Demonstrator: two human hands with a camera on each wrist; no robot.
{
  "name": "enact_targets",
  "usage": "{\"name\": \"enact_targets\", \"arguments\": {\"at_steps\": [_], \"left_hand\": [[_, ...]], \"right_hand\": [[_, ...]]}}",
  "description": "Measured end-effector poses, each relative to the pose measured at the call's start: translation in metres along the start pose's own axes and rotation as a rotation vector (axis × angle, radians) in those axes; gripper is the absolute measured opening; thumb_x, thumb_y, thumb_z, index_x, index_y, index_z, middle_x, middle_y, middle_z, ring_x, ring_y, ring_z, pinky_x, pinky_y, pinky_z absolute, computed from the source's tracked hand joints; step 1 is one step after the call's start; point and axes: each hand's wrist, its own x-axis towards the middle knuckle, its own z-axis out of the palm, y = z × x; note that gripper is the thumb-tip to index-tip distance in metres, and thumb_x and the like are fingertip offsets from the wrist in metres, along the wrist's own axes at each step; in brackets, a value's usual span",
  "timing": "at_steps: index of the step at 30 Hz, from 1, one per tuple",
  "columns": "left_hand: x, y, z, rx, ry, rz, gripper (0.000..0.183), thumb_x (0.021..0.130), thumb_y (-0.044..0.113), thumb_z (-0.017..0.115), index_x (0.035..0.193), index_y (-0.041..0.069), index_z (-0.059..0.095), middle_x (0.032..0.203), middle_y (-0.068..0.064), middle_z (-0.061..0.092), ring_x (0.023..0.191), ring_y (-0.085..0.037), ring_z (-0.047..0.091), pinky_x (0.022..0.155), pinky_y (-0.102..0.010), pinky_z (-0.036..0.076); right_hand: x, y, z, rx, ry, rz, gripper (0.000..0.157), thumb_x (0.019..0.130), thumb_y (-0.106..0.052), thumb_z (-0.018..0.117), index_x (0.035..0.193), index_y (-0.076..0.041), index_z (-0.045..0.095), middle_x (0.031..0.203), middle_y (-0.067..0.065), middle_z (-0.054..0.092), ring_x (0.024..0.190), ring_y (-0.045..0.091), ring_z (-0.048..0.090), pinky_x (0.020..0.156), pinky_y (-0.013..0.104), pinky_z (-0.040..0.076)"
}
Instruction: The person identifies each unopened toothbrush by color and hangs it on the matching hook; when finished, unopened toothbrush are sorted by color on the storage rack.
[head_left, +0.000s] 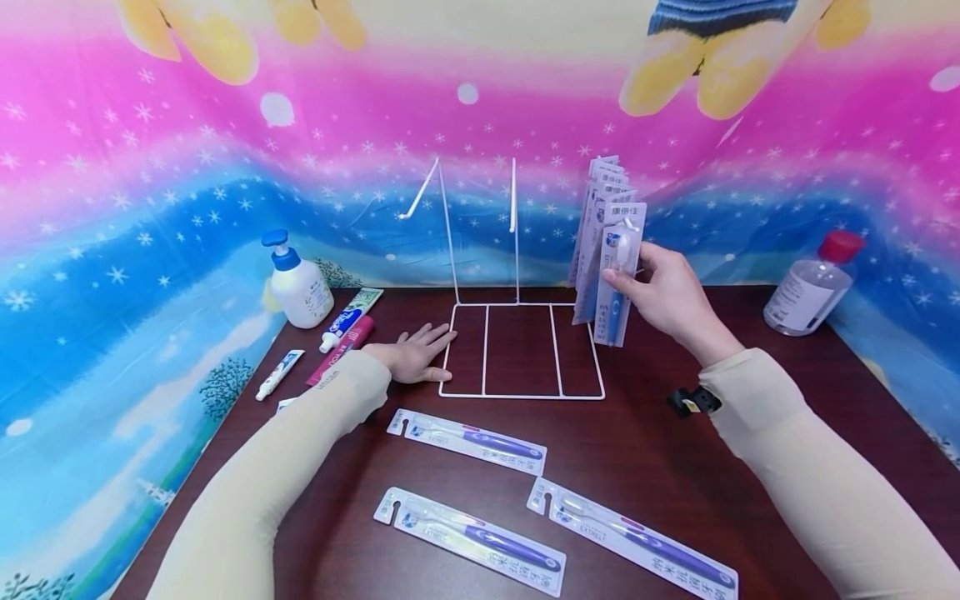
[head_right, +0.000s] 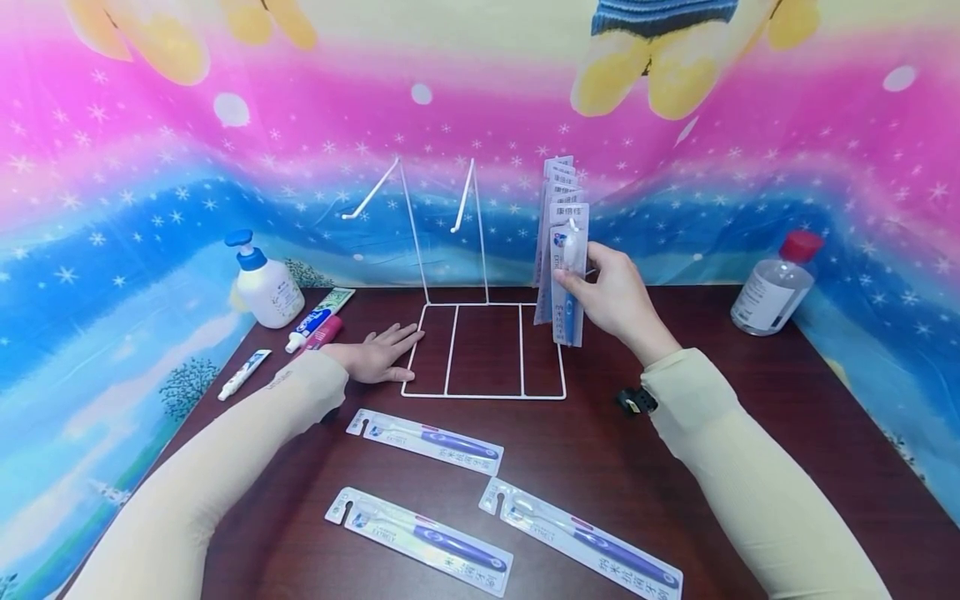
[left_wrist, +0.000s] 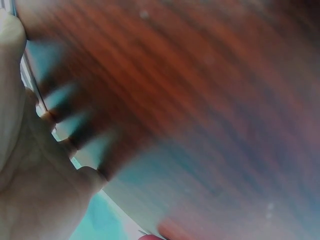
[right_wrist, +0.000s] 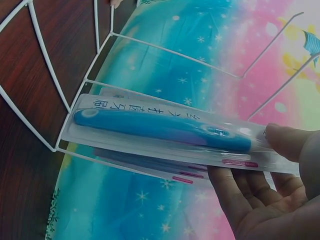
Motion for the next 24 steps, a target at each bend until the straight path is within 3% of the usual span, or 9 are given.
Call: {"name": "enact_targets", "arguments": {"at_steps": [7,13,24], "left_hand": [[0.0,0.0,0.0,0.009,0.005,0.0,0.081,0.09,0.057,0.042,0.149,0.014,0.007,0.153,-0.011,0.001,0.137,-0.036,0.0,0.102,-0.062,0.01],[0.0,0.001,-0.001,-0.003,0.002,-0.008,0.081,0.09,0.056,0.043,0.149,0.014,0.006,0.153,-0.011,0.001,0.137,-0.035,-0.001,0.102,-0.061,0.009],[0.001,0.0,0.0,0.003,0.013,0.001,0.082,0.089,0.058,0.044,0.149,0.014,0.008,0.153,-0.011,0.003,0.137,-0.036,0.0,0.102,-0.062,0.01]], "right_hand": [[0.0,0.0,0.0,0.007,-0.042,-0.004,0.051,0.086,-0.035,0.063,0.131,-0.014,0.051,0.121,0.01,0.058,0.101,0.026,0.06,0.078,0.045,0.049],[-0.003,0.002,-0.003,0.001,-0.09,0.031,0.053,0.084,-0.039,0.064,0.129,-0.012,0.052,0.114,0.009,0.061,0.096,0.023,0.06,0.077,0.042,0.048],[-0.009,0.013,-0.011,-0.076,-0.188,0.058,0.045,0.081,-0.042,0.068,0.11,-0.01,0.058,0.101,0.008,0.061,0.091,0.023,0.057,0.076,0.041,0.044]]}}
